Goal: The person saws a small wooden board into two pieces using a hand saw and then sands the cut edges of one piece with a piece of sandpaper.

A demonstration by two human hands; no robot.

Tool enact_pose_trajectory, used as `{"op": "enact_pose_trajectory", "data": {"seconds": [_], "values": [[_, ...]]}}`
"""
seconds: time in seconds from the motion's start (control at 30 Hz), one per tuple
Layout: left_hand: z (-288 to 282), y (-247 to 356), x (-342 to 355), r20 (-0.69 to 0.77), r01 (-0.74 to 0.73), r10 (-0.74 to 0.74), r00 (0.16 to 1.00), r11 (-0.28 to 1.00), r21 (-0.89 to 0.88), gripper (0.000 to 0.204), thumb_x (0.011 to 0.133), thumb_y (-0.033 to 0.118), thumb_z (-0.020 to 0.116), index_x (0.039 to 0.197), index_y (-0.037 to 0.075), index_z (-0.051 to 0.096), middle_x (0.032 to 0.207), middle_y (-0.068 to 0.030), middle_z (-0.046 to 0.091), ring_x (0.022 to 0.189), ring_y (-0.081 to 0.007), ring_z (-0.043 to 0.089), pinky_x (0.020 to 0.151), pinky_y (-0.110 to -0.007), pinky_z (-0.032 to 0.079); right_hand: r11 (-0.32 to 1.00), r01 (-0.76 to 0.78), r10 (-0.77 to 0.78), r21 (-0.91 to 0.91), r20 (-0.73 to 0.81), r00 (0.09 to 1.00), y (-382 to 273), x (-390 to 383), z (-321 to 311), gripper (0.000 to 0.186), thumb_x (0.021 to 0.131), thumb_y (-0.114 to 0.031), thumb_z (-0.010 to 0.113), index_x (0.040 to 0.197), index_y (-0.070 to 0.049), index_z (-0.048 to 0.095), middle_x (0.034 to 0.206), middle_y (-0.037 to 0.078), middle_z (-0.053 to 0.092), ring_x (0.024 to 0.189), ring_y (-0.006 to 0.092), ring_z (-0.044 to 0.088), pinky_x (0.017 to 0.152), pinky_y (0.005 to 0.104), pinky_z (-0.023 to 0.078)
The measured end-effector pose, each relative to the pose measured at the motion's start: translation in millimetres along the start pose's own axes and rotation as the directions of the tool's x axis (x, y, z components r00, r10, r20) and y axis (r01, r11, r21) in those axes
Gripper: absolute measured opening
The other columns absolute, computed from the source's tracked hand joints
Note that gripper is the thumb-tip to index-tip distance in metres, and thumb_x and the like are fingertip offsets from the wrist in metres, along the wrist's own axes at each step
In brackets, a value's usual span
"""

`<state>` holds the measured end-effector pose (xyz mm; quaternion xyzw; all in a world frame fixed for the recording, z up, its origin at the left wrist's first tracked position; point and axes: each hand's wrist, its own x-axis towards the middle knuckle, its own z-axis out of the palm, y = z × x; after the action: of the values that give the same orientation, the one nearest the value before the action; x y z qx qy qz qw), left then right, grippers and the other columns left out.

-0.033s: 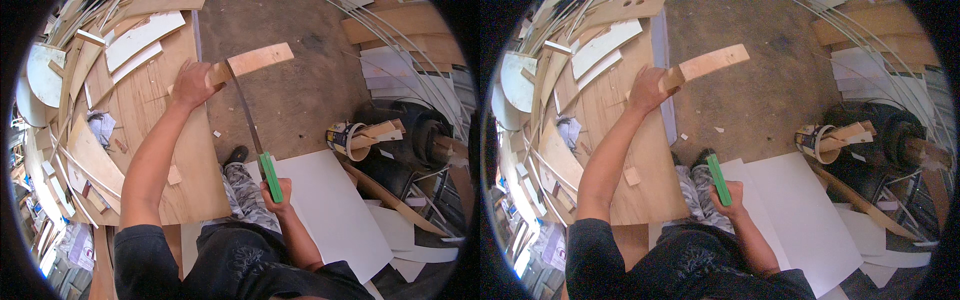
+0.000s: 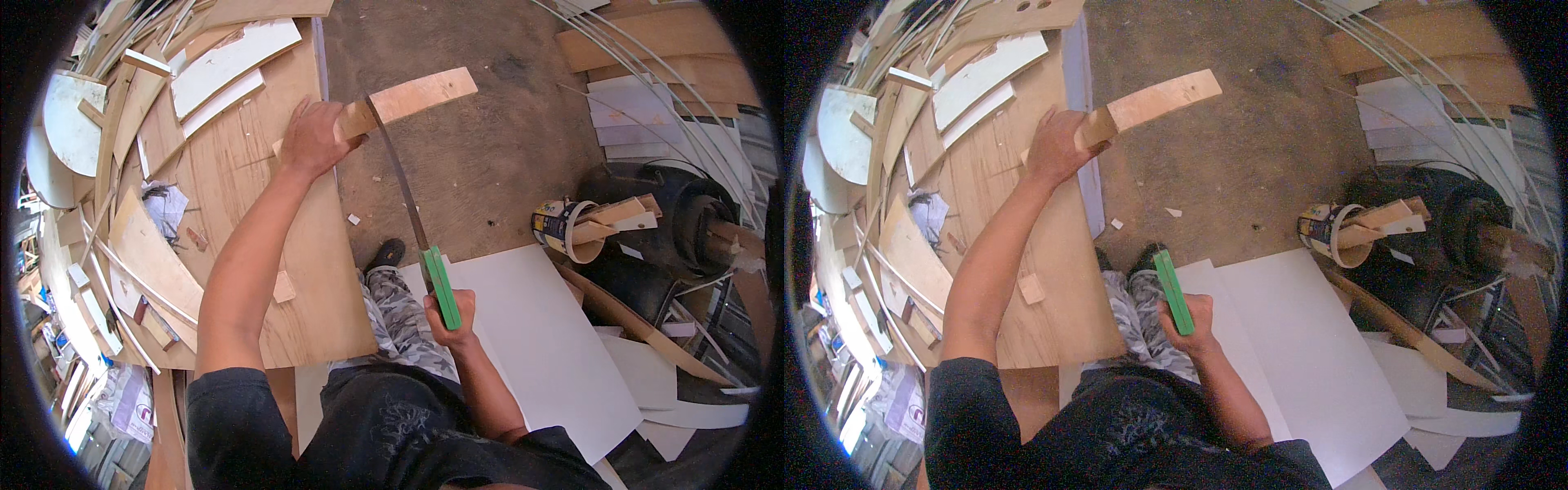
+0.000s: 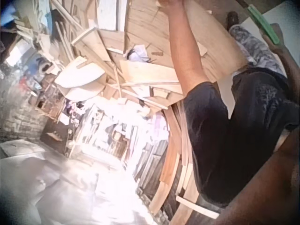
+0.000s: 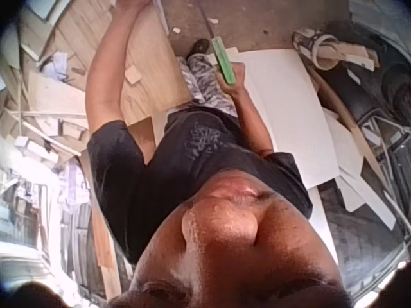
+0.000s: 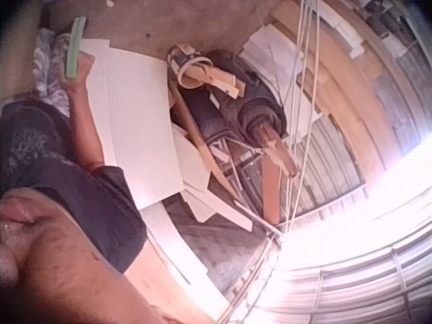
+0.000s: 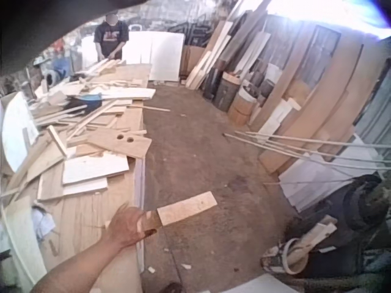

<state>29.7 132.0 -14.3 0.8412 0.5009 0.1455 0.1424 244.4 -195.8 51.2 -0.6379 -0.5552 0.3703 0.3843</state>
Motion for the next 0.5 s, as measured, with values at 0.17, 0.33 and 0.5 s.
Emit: {"op": "enact_pose_trajectory", "data": {"seconds": [0.17, 0.33, 0.5], "values": [[1, -6, 2, -0.047, -0.163, 0.166, 0.985, 0.985, 0.049, 0.068, 0.079, 0.052, 0.088, 0.126, 0.007, 0.067, 0.122, -0.0112, 0.072, 0.126, -0.0278, 0.064, 0.128, -0.05, 0.031, 0.999, 0.007, -0.007, -0.042, 0.001, 1.0, 2, -29, -9, 0.009, 0.078, -0.009, 0.072, 0.075, -0.004, 0.065, 0.059, 0.013, 0.057, 0.049, 0.0318, 0.06, 0.051, 0.0386, 0.047], [-3, -8, -3, 0.045, -0.125, 0.123, 0.991, 0.992, 0.037, 0.066, 0.08, 0.053, 0.087, 0.124, 0.007, 0.068, 0.121, -0.0113, 0.072, 0.125, -0.0279, 0.065, 0.129, -0.05, 0.03, 0.999, -0.042, 0.042, 0.005, 0.051, 0.998, 0, -19, -17, 0.014, 0.085, -0.012, 0.075, 0.075, -0.007, 0.067, 0.059, 0.013, 0.057, 0.049, 0.0348, 0.058, 0.05, 0.0416, 0.046], [-9, 3, 4, 0.159, -0.111, 0.112, 0.981, 0.994, -0.013, 0.065, 0.079, 0.053, 0.087, 0.121, 0.007, 0.069, 0.118, -0.012, 0.073, 0.122, -0.0286, 0.066, 0.128, -0.05, 0.031, 0.989, -0.093, 0.103, 0.115, -0.08, 0.992, -20, 65, 17, 0.013, 0.085, -0.001, 0.066, 0.073, -0.002, 0.061, 0.057, 0.011, 0.053, 0.046, 0.0295, 0.052, 0.05, 0.0365, 0.042]]}}
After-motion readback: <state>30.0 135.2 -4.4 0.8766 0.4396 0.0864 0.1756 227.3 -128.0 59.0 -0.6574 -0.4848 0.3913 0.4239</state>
